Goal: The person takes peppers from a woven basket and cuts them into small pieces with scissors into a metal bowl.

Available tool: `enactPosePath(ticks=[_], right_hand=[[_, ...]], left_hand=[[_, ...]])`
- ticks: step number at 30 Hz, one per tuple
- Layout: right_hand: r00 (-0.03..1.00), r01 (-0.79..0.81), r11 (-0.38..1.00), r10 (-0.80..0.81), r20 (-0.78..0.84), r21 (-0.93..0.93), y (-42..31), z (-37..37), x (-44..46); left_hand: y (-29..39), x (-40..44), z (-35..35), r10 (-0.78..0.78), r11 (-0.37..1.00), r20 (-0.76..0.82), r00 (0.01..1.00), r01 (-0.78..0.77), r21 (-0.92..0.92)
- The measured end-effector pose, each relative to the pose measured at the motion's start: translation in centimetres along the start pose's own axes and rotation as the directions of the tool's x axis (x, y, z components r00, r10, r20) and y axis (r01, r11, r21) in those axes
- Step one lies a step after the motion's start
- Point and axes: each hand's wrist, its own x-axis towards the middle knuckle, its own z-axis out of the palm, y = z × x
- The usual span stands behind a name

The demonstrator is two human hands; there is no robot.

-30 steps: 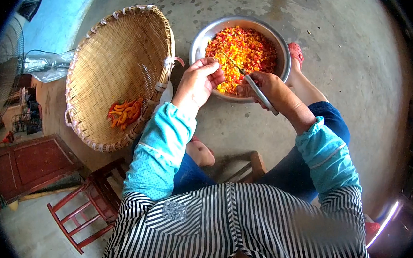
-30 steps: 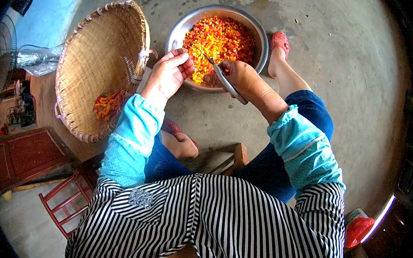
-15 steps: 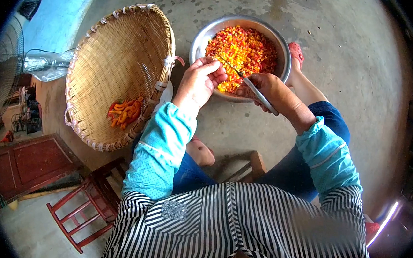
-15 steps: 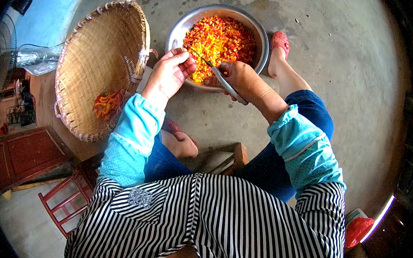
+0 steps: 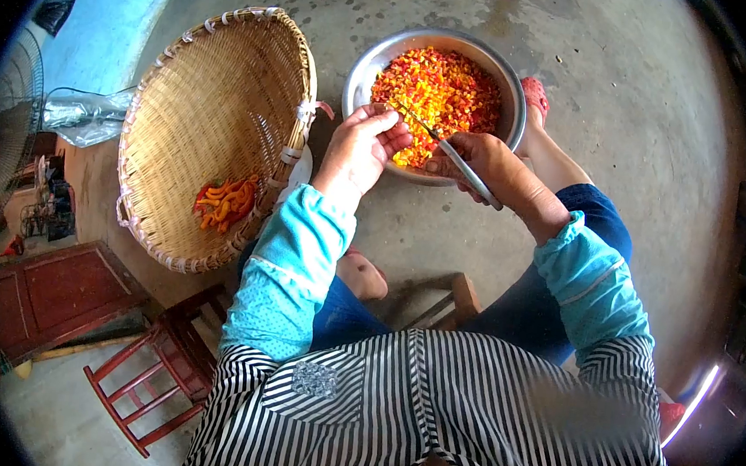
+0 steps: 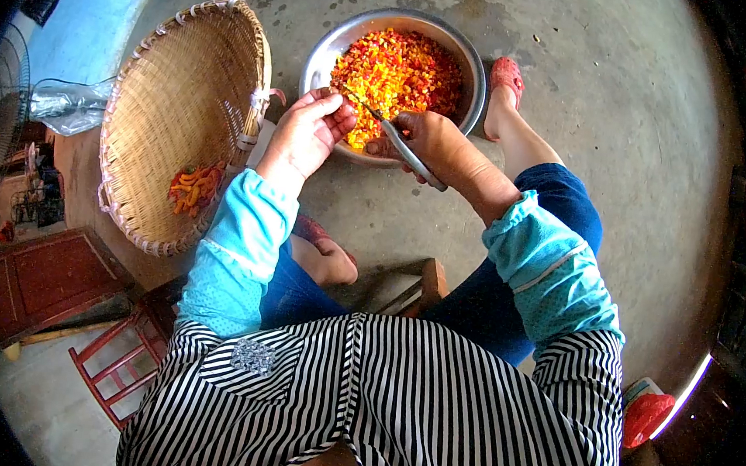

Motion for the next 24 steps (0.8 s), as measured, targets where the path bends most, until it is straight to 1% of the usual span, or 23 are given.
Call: enactPosePath(ticks=[4,6,7,9,10,12,13,15,16,18,21,24], right_hand=[[0.999,0.041,0.998,-0.040,-0.025,0.045,1.9,0.5,1.2],[0.972,0.162,0.987,-0.160,-0.173,-0.007,2.1,0.5,1.4],[0.972,0.162,0.987,-0.162,-0.172,-0.009,1.7,0.4,1.2],[0.993,0.059,0.998,-0.059,-0.101,-0.007,0.7,0.1,0.6],[0.993,0.059,0.998,-0.060,-0.100,-0.008,0.9,0.1,0.7],[0.984,0.107,0.990,-0.119,-0.132,-0.096,1.3,0.3,1.0],[0.984,0.107,0.990,-0.119,-0.131,-0.096,1.0,0.1,0.8],[0.992,0.029,0.999,-0.033,-0.119,-0.035,0.2,-0.4,0.3],[0.992,0.031,0.999,-0.035,-0.118,-0.036,0.4,-0.4,0.4],[0.991,0.131,0.991,-0.130,-0.024,0.029,1.5,0.0,0.7],[0.986,0.162,0.985,-0.160,-0.040,0.065,1.8,0.8,0.9],[0.979,0.194,0.977,-0.188,-0.073,0.086,1.7,0.9,0.9]], left_hand=[[0.1,0.0,-0.1,-0.005,1.000,0.004,1.000,0.005,-0.005],[0.2,0.1,-0.3,0.022,0.999,-0.004,1.000,-0.022,0.042],[0.2,0.2,-0.3,0.024,0.999,-0.005,1.000,-0.024,0.041],[0.3,0.2,-0.3,0.023,0.999,-0.011,1.000,-0.023,0.028],[0.3,0.3,-0.4,0.024,0.999,-0.012,1.000,-0.024,0.028],[0.4,0.5,-0.6,0.021,0.999,-0.032,0.999,-0.020,0.027],[0.6,0.5,-0.6,0.021,0.999,-0.033,0.999,-0.020,0.026],[1.0,0.5,-0.7,0.062,0.997,-0.019,0.998,-0.061,0.049],[1.0,0.5,-0.8,0.063,0.997,-0.020,0.998,-0.062,0.048],[0.8,0.6,-1.0,0.068,0.997,-0.001,0.998,-0.068,0.028],[0.4,0.5,-0.6,0.059,0.998,-0.004,0.998,-0.059,-0.001],[0.3,0.3,-0.1,0.045,0.999,-0.012,0.999,-0.044,0.022]])
